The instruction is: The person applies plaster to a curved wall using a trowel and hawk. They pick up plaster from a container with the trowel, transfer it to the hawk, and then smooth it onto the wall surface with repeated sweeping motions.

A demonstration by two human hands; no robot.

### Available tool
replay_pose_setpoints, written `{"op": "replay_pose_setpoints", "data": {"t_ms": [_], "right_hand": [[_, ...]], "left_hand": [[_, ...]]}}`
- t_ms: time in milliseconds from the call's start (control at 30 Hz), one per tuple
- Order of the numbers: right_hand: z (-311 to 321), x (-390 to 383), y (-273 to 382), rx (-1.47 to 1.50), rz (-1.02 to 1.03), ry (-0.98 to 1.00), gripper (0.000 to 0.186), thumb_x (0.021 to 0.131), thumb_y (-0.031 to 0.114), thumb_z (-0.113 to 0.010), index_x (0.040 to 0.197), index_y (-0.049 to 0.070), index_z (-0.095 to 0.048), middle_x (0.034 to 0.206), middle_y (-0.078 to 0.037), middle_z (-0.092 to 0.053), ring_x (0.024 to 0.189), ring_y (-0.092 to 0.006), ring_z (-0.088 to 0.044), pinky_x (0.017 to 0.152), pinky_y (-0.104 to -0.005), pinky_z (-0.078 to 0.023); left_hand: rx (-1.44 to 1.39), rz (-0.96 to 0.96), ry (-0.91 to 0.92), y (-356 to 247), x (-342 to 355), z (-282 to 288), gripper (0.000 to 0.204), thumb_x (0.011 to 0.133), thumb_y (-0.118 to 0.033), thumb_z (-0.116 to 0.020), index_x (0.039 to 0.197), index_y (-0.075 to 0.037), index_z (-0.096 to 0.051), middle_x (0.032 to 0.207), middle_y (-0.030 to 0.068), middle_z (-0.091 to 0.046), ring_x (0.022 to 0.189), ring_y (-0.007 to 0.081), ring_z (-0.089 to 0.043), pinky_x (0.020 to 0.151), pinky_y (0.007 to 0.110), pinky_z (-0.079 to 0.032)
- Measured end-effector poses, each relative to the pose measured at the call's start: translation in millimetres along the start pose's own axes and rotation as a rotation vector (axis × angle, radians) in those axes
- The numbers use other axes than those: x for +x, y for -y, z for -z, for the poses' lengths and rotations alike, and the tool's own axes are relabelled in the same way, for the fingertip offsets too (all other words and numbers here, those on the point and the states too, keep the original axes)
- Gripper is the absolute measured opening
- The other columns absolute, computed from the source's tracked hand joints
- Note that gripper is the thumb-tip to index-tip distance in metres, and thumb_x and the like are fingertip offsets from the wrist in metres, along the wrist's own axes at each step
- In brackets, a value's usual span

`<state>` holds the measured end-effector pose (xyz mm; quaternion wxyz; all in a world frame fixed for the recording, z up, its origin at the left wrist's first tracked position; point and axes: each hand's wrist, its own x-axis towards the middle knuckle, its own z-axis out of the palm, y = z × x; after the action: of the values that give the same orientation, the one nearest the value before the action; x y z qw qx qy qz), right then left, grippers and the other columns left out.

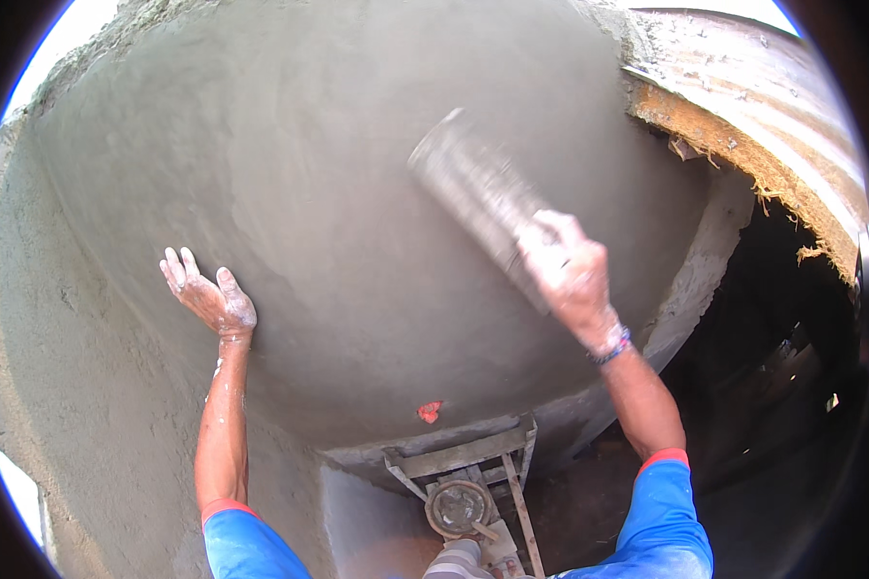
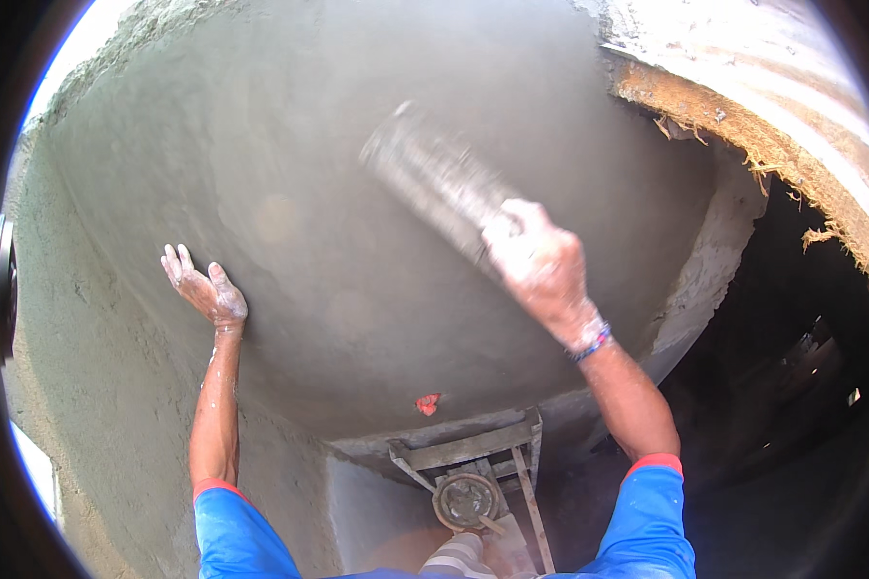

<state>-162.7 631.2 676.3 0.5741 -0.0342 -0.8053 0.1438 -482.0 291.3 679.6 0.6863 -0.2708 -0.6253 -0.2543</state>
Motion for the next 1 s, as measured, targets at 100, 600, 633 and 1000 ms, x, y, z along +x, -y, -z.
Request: {"op": "replay_pose_setpoints", "data": {"t_ms": [100,600,633,1000], "right_hand": [[47.5,85.6,-46.0,0.121,-0.194,-0.353,0.025,0.091,0.017,-0.069,0.103,-0.004,-0.066,0.083,-0.009,-0.069,0.074,-0.0115,-0.062,0.070,-0.0290,-0.051],[-1.7,-1.2,-3.8,-0.080,0.102,-0.014,0.031,0.083,0.022,-0.076,0.105,0.002,-0.067,0.084,-0.017,-0.070,0.072,-0.0294,-0.071,0.065,-0.0354,-0.056],[24.4,34.0,-6.0,0.004,-0.042,-0.123,0.032,0.085,0.020,-0.074,0.106,-0.002,-0.065,0.084,-0.016,-0.070,0.071,-0.0224,-0.070,0.065,-0.0323,-0.055],[-53.0,-70.8,-43.1,-0.239,0.176,0.173,0.035,0.083,0.025,-0.076,0.110,0.006,-0.065,0.072,-0.012,-0.066,0.062,-0.0296,-0.067,0.053,-0.0383,-0.053]], "left_hand": [[-0.021,0.016,0.002,-11.2,0.5,0.0,0.064,0.103,-0.044,-0.036,0.146,0.003,-0.035,0.156,0.0200,-0.027,0.145,0.0430,-0.021,0.116,0.055,-0.019],[0.002,0.007,0.013,-5.0,4.2,0.1,0.061,0.102,-0.042,-0.038,0.146,-0.001,-0.034,0.157,0.0186,-0.025,0.145,0.0438,-0.020,0.116,0.056,-0.019],[0.002,0.013,0.018,-7.7,3.6,-0.4,0.061,0.102,-0.042,-0.038,0.146,-0.001,-0.034,0.157,0.0186,-0.025,0.145,0.0438,-0.020,0.116,0.056,-0.019],[-0.004,0.011,-0.010,-6.4,-0.5,-3.9,0.065,0.103,-0.049,-0.035,0.148,-0.002,-0.032,0.157,0.0176,-0.025,0.145,0.0429,-0.021,0.115,0.057,-0.019]]}}
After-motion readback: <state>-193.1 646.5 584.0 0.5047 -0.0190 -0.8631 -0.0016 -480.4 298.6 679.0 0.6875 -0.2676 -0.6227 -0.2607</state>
